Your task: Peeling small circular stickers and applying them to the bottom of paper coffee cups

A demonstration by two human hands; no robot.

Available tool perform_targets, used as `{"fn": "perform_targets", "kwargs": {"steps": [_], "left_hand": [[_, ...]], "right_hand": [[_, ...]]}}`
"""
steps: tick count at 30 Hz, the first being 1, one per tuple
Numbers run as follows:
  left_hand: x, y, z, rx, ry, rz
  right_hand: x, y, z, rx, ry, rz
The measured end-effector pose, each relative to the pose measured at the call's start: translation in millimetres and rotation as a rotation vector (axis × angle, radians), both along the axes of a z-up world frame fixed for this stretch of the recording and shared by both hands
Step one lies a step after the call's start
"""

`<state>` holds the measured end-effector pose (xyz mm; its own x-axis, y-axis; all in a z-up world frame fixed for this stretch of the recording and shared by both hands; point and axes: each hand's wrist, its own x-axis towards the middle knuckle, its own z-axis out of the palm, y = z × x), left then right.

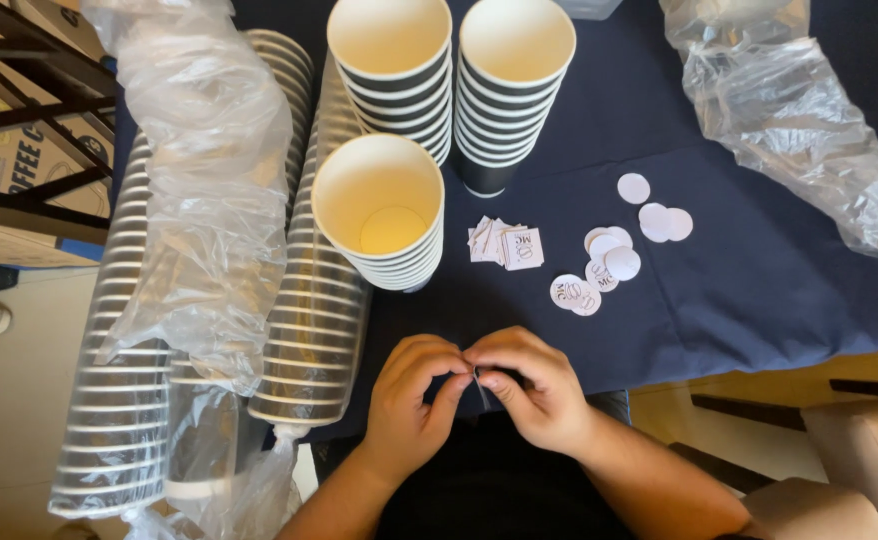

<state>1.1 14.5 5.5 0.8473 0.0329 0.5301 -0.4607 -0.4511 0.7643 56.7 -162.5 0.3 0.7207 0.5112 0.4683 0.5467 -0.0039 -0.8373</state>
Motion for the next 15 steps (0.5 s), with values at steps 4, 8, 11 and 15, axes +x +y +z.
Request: {"fn": "perform_targets", "kwargs": {"steps": [4, 8, 11, 15], "left_hand": [[-0.7, -1.6, -1.9, 0.011, -0.005, 0.053], [-0.3, -3.2, -1.0, 0.013, 0.013, 0.023], [-1.2, -2.9, 1.3, -0.014, 0.052, 0.034], [-3.9, -0.5, -2.2, -0.122, 0.145, 0.076]], "right_hand": [[-1.9, 2.0, -2.5, 0.025, 0.004, 0.004], [-4.1, 3.6, 1.9, 0.05, -0.008, -0.072], [-5.9, 2.7, 0.3, 0.047, 0.007, -0.128], [-6.1, -1.6, -3.1, 0.057, 0.124, -0.177]]}}
